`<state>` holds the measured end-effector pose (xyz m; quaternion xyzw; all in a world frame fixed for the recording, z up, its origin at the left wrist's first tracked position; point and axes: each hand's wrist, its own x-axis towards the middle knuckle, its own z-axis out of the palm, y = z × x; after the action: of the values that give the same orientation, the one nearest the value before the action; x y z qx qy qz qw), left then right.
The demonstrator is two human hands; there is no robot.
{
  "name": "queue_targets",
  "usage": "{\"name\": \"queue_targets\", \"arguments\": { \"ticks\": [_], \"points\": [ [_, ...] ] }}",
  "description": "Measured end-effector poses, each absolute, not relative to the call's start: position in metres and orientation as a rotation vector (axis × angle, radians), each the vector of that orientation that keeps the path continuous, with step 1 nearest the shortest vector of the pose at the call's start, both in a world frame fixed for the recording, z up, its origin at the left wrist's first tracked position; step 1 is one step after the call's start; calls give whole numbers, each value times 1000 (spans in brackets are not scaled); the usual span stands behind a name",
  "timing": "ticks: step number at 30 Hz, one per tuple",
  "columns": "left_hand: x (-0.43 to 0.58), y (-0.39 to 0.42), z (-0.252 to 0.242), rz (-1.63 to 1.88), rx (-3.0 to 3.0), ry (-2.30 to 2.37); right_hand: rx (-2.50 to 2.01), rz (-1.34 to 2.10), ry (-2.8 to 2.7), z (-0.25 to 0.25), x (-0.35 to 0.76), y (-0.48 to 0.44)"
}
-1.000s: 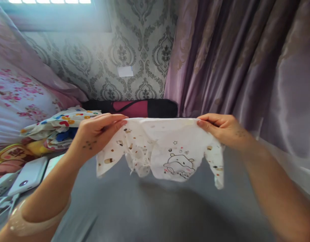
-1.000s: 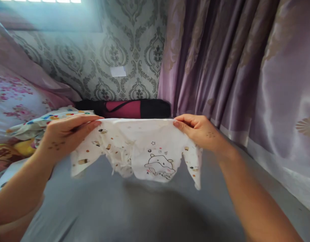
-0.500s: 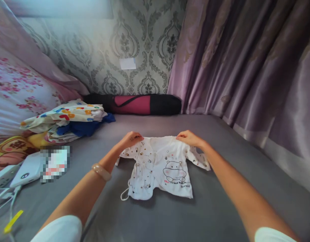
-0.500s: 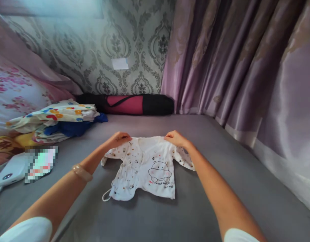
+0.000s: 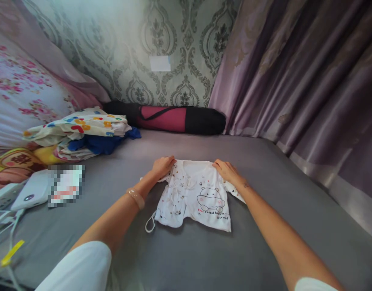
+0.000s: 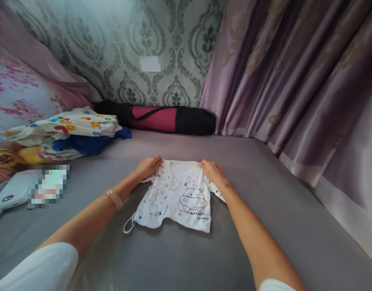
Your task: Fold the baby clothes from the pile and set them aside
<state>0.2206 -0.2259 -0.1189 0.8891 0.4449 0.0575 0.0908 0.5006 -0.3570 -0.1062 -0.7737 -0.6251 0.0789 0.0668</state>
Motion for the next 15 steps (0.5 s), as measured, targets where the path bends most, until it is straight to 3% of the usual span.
{"name": "queue_targets", "arguments": {
  "ticks": [6,15],
  "points": [
    [228,-214,-117,124,2753,1403,-2431,-32,-1948,-106,497,-343],
    [237,-196,-123,75,2745,1448,-2443,-60,-1967,-118,500,-325]
  ]
}}
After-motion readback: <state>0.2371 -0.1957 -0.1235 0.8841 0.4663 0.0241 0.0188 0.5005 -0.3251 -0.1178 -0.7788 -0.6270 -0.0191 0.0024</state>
